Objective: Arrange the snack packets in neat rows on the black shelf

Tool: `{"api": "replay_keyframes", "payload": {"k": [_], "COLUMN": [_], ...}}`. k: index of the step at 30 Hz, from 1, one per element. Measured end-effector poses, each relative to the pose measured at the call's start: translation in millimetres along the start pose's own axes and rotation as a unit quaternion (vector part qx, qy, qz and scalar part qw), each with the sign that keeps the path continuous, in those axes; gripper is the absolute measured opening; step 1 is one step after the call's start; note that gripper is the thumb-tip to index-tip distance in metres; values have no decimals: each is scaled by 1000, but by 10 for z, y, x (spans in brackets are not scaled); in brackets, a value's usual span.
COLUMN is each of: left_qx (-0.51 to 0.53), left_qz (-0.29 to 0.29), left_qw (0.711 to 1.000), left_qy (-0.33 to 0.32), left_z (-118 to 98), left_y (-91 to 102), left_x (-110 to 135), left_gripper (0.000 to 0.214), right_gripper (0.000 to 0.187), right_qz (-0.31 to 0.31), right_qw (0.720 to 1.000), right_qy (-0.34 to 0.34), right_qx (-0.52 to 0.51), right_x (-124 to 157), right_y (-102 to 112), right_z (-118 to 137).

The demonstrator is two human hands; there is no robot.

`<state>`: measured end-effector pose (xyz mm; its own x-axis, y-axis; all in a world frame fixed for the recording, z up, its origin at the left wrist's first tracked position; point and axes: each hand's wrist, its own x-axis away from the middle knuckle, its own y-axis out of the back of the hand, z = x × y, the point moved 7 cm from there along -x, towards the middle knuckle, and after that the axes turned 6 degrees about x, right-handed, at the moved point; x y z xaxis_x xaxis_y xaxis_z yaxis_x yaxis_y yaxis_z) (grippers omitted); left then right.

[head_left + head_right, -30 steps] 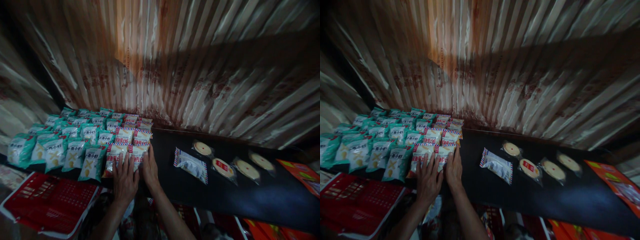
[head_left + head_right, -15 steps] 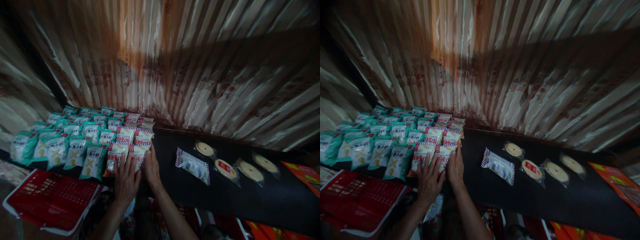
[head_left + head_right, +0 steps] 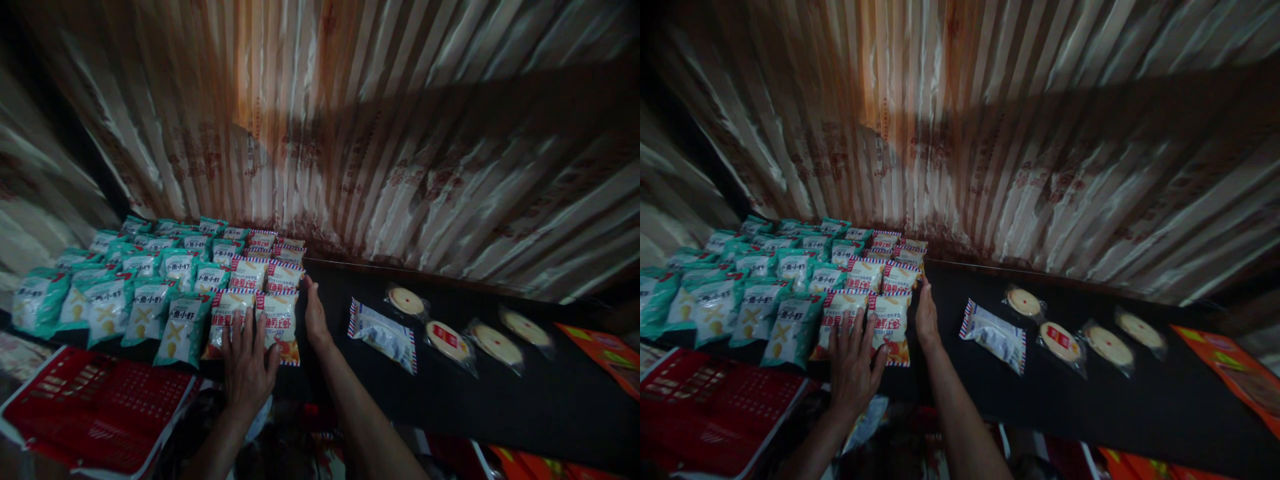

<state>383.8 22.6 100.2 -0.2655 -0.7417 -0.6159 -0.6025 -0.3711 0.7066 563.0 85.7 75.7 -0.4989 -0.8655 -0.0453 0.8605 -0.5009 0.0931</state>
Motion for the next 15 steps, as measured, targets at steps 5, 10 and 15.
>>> {"api": "replay_keyframes", "payload": {"k": [5,10,15], "left_qx": [-12,-18,-9], "left_qz": [6,7,1], "left_qw": [1000,1000,1000], "left_qy": [-9,-9,-5], "left_z": [-1,-8,7], "left_y": [-21,-11,-20], "left_x": [-2,-4,10], "left_gripper": [55,55,59], "right_gripper": [74,73,73], "right_qz": [18,4,-27], "right_qw": [999,1000,1000], "right_qy": [-33,-21,-5], "right_qx": [20,18,13], "right_x": [-43,-74,-305], "right_y": [-38,17,78], "right_z": [-40,-49,-163]}}
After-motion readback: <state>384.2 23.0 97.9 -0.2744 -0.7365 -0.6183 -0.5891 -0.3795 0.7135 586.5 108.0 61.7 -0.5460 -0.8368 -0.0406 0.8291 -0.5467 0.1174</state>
